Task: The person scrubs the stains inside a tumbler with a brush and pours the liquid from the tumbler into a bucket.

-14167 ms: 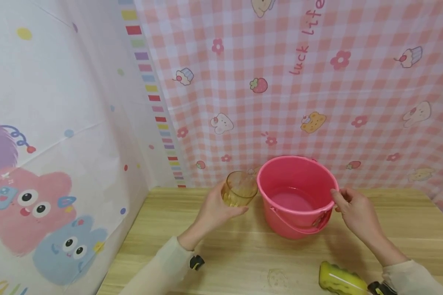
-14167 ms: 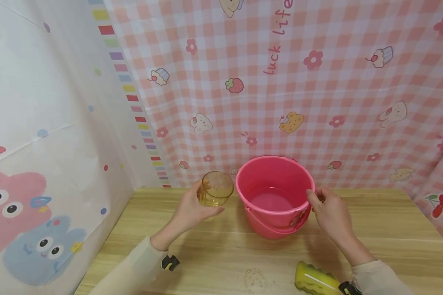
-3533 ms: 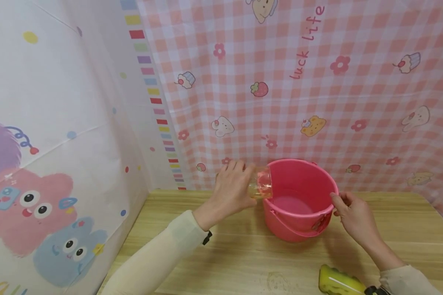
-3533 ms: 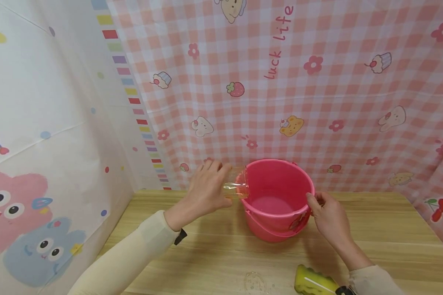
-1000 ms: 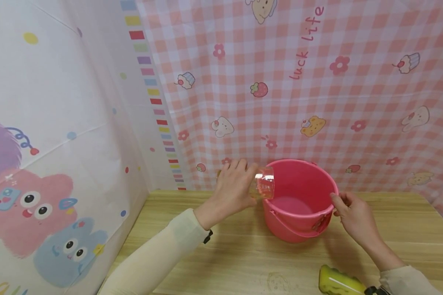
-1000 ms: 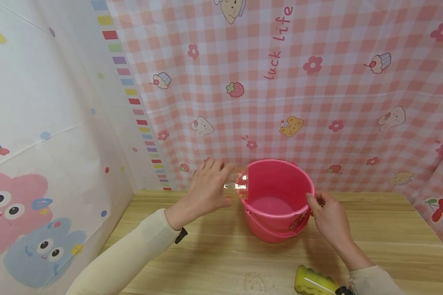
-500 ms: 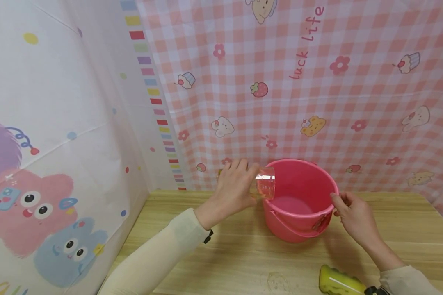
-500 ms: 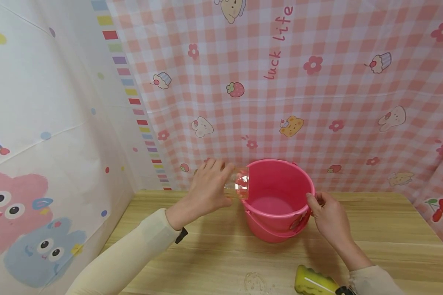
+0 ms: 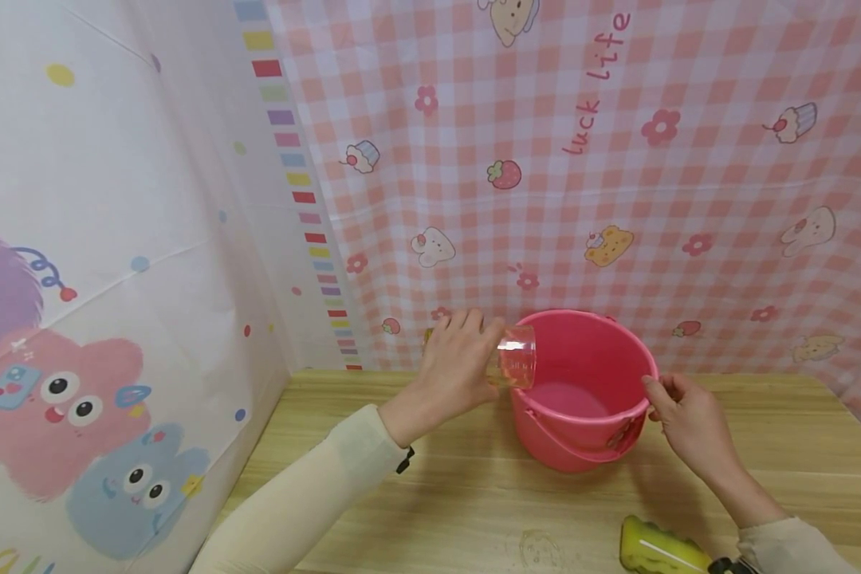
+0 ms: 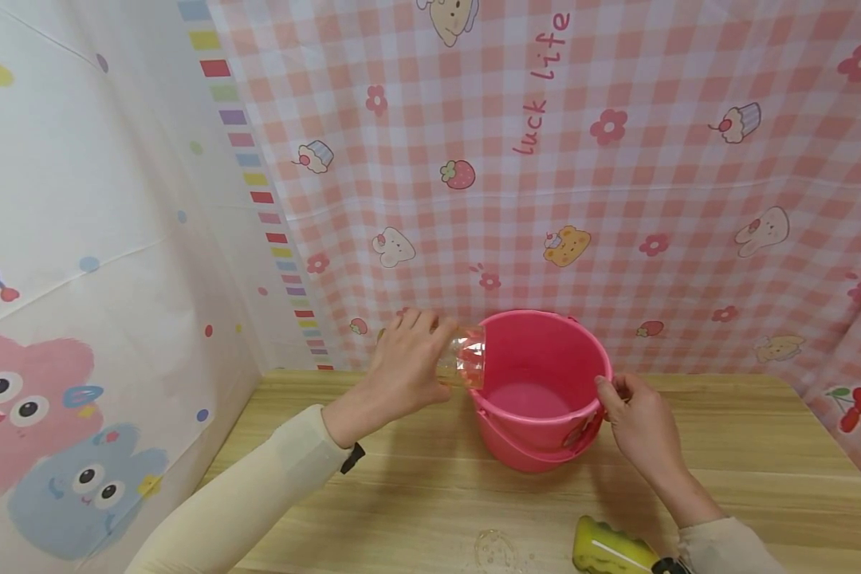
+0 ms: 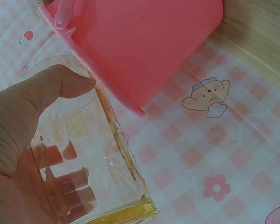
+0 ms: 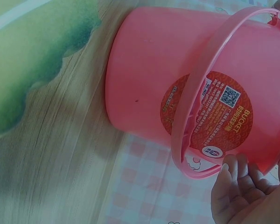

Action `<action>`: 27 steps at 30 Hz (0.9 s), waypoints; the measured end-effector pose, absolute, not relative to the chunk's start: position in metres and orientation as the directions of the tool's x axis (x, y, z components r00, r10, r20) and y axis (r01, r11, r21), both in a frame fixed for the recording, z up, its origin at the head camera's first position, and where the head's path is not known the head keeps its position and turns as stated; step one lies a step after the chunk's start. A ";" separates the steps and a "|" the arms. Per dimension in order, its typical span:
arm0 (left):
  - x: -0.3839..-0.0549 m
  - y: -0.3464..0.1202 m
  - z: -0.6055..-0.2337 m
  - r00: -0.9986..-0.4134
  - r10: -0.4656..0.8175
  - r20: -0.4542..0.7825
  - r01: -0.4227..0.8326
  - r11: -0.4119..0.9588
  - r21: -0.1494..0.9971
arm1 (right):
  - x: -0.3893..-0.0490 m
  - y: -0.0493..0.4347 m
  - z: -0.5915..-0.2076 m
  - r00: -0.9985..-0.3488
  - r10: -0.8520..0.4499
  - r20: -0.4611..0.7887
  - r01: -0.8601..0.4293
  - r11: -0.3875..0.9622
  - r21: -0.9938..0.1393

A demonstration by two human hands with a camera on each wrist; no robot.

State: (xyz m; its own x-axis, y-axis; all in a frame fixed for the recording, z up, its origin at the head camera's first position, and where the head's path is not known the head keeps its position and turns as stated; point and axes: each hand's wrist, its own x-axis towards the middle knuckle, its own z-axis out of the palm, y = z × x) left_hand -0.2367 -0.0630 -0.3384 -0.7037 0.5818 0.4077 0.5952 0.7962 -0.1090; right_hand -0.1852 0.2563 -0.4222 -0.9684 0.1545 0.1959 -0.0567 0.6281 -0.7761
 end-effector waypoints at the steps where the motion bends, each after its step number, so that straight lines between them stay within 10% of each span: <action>1: -0.237 -0.063 -0.338 -0.703 0.582 0.408 0.595 0.796 -0.109 | -0.185 0.256 -0.422 -0.969 0.155 0.195 -0.055 0.628 -0.776; 27: -0.238 -0.066 -0.344 -0.723 0.547 0.421 0.580 0.813 -0.059 | -0.185 0.256 -0.423 -0.968 0.152 0.197 -0.060 0.624 -0.779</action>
